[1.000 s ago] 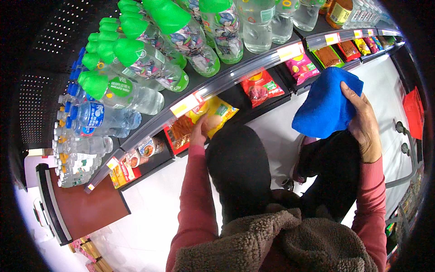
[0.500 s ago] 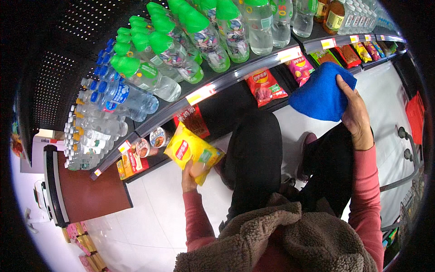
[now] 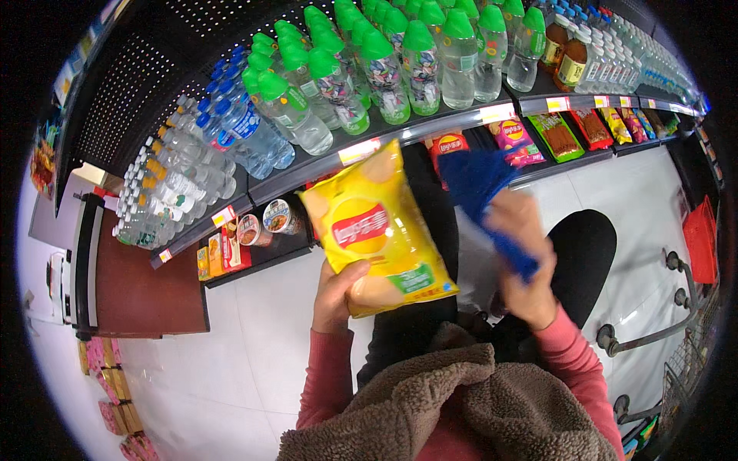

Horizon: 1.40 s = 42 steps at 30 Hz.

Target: The person kneels in front of a low shelf and wipes the surface with a blue cloth. They pick up various packaged food items one by one, wipe each item, and place them back on the shelf in sequence.

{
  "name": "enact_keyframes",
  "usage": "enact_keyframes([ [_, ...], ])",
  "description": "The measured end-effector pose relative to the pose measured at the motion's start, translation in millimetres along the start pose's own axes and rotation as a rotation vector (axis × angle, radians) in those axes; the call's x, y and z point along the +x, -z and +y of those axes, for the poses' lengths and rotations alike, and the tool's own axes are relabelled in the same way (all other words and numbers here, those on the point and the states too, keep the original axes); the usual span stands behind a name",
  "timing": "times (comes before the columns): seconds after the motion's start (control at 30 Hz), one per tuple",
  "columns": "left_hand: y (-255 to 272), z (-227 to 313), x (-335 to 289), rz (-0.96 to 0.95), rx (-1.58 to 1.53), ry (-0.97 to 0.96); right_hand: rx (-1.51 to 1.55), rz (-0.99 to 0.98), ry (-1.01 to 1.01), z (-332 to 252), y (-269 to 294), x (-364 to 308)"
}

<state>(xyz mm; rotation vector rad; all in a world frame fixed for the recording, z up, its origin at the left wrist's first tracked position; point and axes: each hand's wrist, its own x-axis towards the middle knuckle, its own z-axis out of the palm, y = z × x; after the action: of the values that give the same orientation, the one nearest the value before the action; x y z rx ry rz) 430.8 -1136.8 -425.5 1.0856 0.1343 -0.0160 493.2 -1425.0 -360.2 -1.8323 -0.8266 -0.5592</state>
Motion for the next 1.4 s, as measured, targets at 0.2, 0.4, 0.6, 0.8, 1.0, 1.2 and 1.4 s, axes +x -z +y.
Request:
enact_keyframes([
  [0.2, -32, 11, -6, -0.04, 0.021, -0.016, -0.163, -0.412, 0.272, -18, -48, -21],
  [0.4, -41, 23, -12, -0.003, 0.108, -0.064, -0.172, -0.324, 0.101, 5, -66, 8],
  [0.6, -46, 28, -13, -0.004, 0.032, -0.094, -0.167, -0.205, 0.109, 4, -106, 63],
  [0.8, -27, 25, -11, 0.107, 0.057, -0.192, -0.103, -0.376, 0.277, -37, -122, 57],
  [1.0, -3, 31, -14, 0.23, 0.005, -0.161, 0.056, -0.572, 0.257, -61, -99, 38],
  [1.2, -6, 52, -9, 0.335, -0.025, -0.347, 0.269, -0.649, 0.077, -44, -62, 40],
  [1.4, -4, 90, -7, 0.576, 0.088, -0.533, 0.335, -0.373, -0.71, 14, -18, 14],
])
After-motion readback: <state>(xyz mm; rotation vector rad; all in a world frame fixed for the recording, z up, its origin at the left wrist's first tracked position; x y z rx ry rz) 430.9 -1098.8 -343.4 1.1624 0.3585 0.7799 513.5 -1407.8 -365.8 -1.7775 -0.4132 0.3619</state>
